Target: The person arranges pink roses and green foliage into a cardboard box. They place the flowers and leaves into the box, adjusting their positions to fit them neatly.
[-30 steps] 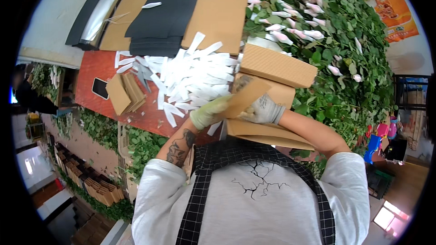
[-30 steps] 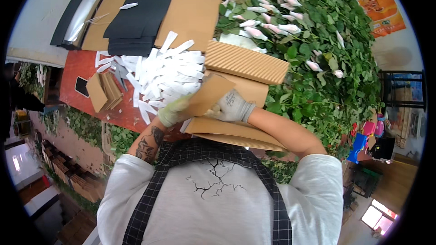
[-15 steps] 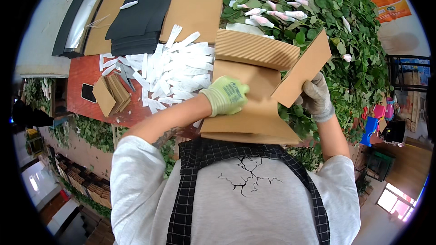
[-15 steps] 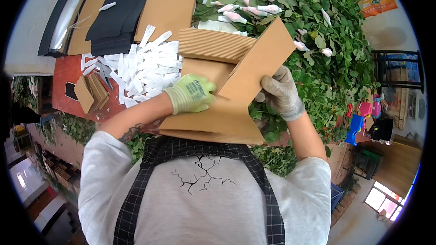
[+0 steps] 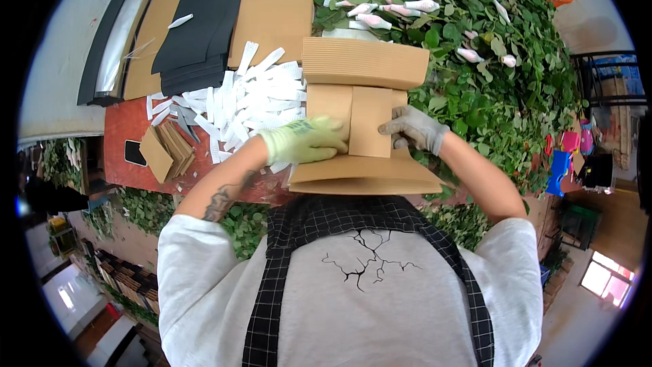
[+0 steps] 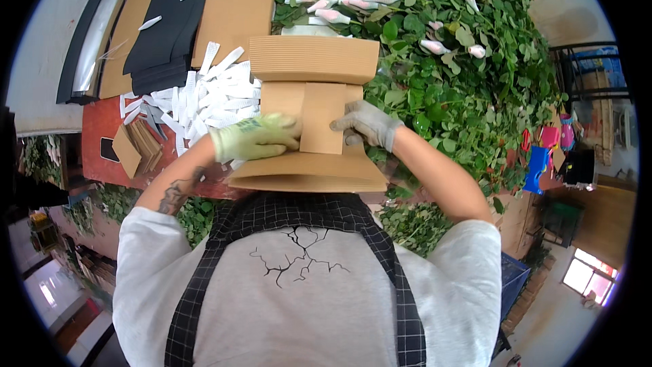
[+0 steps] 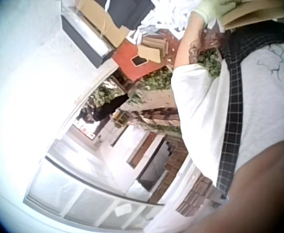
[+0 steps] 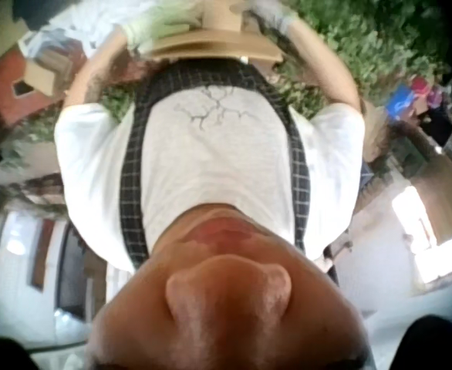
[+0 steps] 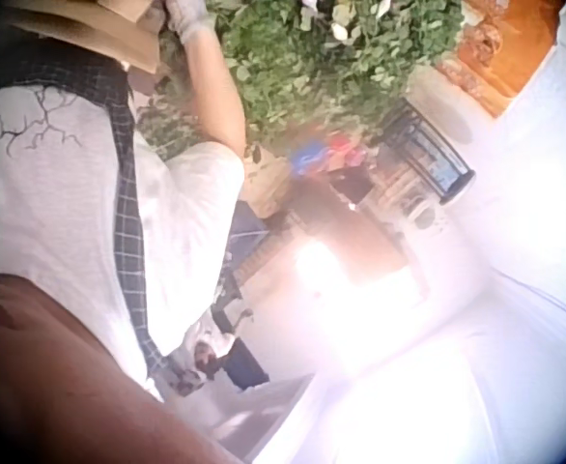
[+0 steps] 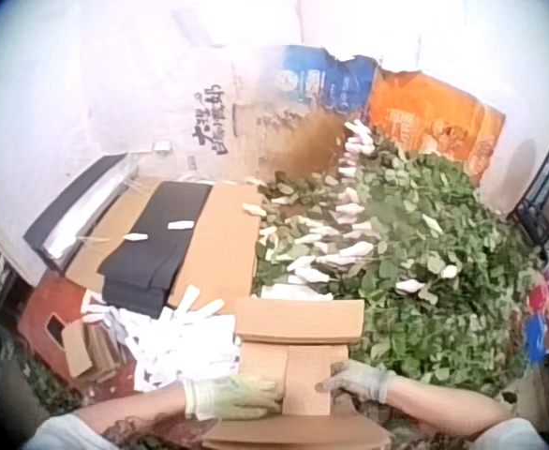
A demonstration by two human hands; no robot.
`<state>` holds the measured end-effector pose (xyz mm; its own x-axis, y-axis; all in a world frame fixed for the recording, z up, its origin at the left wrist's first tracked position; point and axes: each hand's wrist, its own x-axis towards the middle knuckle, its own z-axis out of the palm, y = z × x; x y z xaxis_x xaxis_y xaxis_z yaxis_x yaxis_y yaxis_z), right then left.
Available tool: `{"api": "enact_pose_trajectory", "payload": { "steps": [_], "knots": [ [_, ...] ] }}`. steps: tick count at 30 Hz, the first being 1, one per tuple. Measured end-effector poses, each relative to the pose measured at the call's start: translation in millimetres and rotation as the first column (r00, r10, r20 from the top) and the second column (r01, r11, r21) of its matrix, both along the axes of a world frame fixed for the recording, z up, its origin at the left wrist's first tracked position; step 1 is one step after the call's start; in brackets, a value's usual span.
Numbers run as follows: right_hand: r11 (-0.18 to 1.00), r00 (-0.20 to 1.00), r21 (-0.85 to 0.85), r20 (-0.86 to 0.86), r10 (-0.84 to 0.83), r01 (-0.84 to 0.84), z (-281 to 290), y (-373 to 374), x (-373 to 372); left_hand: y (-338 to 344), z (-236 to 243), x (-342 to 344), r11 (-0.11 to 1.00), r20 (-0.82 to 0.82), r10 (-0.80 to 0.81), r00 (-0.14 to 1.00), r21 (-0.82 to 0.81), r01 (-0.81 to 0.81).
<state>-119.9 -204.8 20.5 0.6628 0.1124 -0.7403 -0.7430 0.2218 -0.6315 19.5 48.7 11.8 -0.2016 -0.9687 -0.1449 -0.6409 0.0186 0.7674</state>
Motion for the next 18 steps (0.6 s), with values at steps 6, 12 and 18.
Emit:
{"api": "enact_pose_trajectory", "payload": {
  "steps": [6,12,18],
  "knots": [
    [0.962,0.994,-0.258,0.037,0.106,-0.093,-20.0,31.3,30.4,10.6,41.1,-3.8,0.884,-0.382,0.173,0.908,0.467,0.028],
    [0.935,0.988,-0.319,-0.058,0.144,-0.155,-1.6,32.1,32.4,-22.1,61.8,-65.5,0.907,0.44,-0.006,0.898,0.381,-0.181],
    [0.907,0.983,-0.382,-0.031,0.182,-0.18,-7.6,34.4,32.9,16.0,56.6,-60.6,0.914,0.302,0.297,0.906,0.185,-0.361]
  ]
}}
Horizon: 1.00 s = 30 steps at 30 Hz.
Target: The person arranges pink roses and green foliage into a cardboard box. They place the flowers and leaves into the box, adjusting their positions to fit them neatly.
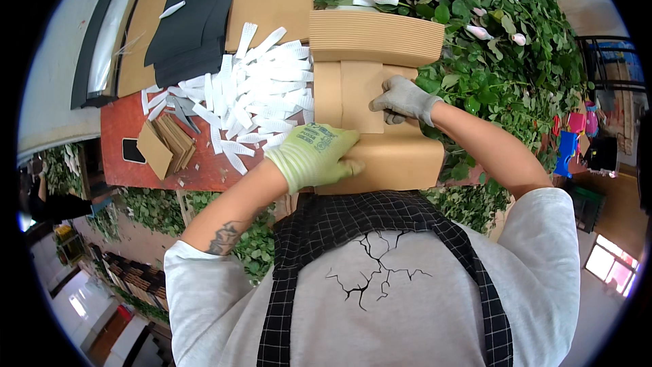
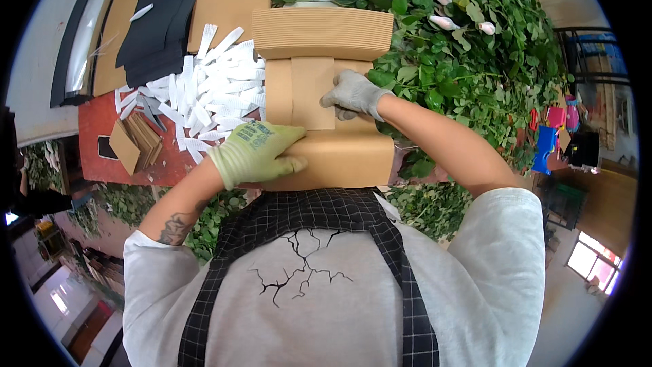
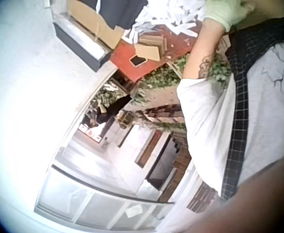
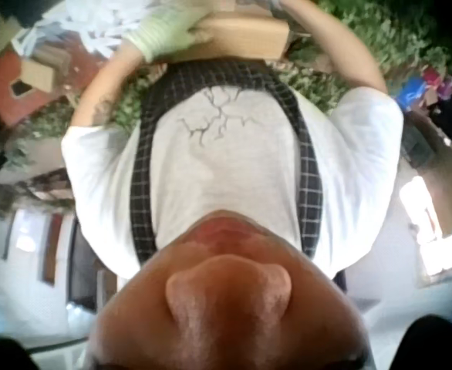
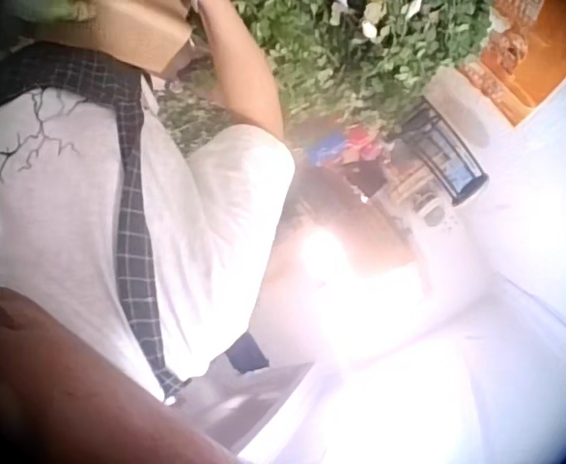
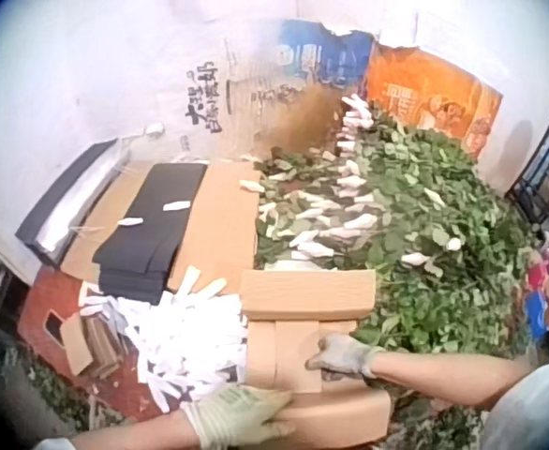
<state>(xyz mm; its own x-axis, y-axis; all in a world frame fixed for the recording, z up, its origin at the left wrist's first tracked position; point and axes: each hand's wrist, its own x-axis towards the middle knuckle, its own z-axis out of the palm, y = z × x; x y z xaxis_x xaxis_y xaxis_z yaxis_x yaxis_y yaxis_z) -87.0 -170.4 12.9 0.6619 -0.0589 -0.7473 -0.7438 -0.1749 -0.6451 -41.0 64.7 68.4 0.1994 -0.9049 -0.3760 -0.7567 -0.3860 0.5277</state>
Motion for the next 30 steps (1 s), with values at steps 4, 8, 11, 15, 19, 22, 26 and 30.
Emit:
{"api": "enact_pose_trajectory", "payload": {
  "steps": [4,8,11,15,19,22,26,30],
  "knots": [
    [0.995,0.998,-0.079,0.036,0.06,-0.057,1.0,11.1,5.1,-10.0,-17.5,-17.4,0.994,0.187,0.112,0.976,-0.012,-0.112],
    [0.993,0.996,-0.081,0.013,0.086,-0.085,2.7,19.0,6.1,-2.6,-23.1,-17.6,0.986,0.283,0.082,0.956,-0.162,-0.036],
    [0.997,0.997,-0.033,0.012,0.074,-0.074,-8.1,9.8,6.2,-11.5,-15.5,-7.6,1.0,0.153,-0.019,0.988,-0.015,0.021],
    [0.901,0.945,-0.293,-0.045,0.323,-0.321,9.7,9.2,5.3,-32.3,-7.7,-1.4,0.974,0.179,-0.207,0.962,0.131,0.185],
    [0.387,0.654,-0.773,-0.048,0.755,-0.503,30.0,13.9,0.8,-43.2,-10.7,4.6,0.963,0.19,-0.26,0.947,0.124,0.24],
    [0.634,0.717,-0.712,0.269,0.642,-0.301,88.7,-35.4,-7.4,-56.4,0.8,11.5,0.902,0.087,-0.361,0.928,0.284,0.324],
    [0.597,0.822,-0.78,0.459,0.338,0.19,113.4,-171.2,-16.5,-32.0,-8.0,34.1,0.899,0.12,-0.388,0.914,-0.169,0.404],
    [0.116,0.854,-0.912,0.409,0.321,0.393,91.4,-330.9,-30.5,-62.9,43.8,79.6,0.923,-0.166,-0.386,0.908,-0.089,0.376]
  ]
}}
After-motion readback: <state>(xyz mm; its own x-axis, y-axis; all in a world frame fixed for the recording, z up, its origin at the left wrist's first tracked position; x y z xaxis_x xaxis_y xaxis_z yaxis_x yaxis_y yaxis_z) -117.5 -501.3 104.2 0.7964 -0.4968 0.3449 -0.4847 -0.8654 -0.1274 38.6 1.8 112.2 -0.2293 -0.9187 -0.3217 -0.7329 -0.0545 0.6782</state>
